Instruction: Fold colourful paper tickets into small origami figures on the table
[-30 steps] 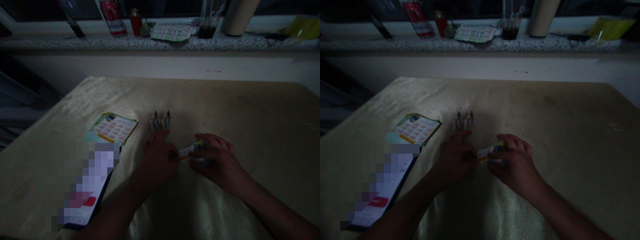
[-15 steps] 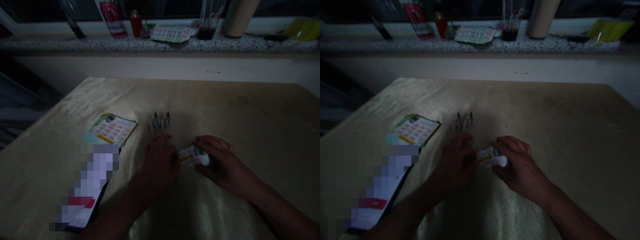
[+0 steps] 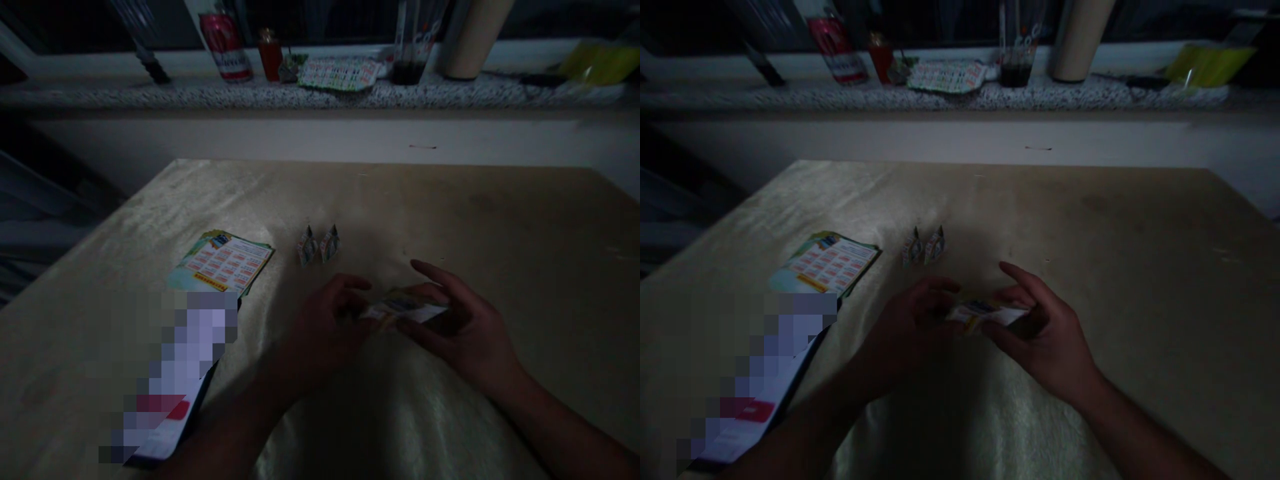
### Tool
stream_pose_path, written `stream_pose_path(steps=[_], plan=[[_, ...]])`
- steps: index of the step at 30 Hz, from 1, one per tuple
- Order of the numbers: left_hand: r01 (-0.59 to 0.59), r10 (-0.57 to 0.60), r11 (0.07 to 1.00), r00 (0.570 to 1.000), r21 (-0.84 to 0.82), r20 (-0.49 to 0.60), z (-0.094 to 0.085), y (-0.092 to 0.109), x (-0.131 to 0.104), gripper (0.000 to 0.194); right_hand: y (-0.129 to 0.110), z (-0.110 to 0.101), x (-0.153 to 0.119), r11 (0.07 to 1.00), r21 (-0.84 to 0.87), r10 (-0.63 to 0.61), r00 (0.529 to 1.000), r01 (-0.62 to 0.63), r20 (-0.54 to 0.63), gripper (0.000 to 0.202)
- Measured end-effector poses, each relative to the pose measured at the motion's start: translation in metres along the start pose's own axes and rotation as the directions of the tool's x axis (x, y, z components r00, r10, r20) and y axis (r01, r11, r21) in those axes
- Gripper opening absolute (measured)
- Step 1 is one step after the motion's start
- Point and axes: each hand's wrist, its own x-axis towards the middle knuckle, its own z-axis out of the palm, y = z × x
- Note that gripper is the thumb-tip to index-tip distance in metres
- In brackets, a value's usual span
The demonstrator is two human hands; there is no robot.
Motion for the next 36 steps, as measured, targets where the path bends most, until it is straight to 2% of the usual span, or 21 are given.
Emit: stream_pose_path(steps=[4,7,10,13,18,22,26,32,36], plan=[[0.013,-0.002,0.974,0.999,-0.227,0.047,0.001,-0.001,-0.001,0.035,-0.005,0.0,0.001,0.966,0.207,0.153,0.988,-0.155,0.025,0.059],[0.057,-0.04,0.952,0.997,-0.301,0.065,0.007,0.0,-0.003,0.039,-0.007,0.002,0.001,0.947,0.269,0.175,0.984,-0.176,0.028,0.06],[0.086,-0.08,0.934,0.996,-0.346,0.03,0.012,0.0,-0.003,0.039,-0.008,0.004,-0.001,0.927,0.32,0.182,0.981,-0.194,0.067,0.059],[0.071,-0.086,0.928,0.996,-0.366,-0.025,0.014,-0.001,-0.002,0.042,-0.007,0.004,-0.001,0.922,0.342,0.16,0.983,-0.182,0.09,0.055],[0.04,-0.058,0.931,0.997,-0.362,-0.04,0.016,0.003,-0.001,0.038,-0.004,0.005,-0.001,0.936,0.316,0.138,0.988,-0.152,0.069,0.049],[0.057,-0.084,0.944,0.994,-0.325,-0.069,0.017,0.005,-0.001,0.039,-0.006,0.006,0.0,0.937,0.323,0.128,0.991,-0.13,0.029,0.048],[0.033,-0.054,0.969,0.995,-0.244,-0.079,0.018,0.001,-0.002,0.036,-0.007,0.007,-0.001,0.936,0.338,0.103,0.995,-0.102,0.015,0.038],[0.052,-0.075,0.963,0.994,-0.265,-0.075,0.024,0.001,-0.005,0.036,-0.006,0.009,-0.002,0.879,0.453,0.117,0.988,-0.148,0.097,0.021],[0.035,-0.073,0.949,0.991,-0.313,-0.111,0.026,0.006,-0.007,0.036,-0.009,0.012,-0.002,0.793,0.569,0.17,0.976,-0.217,0.137,0.023]])
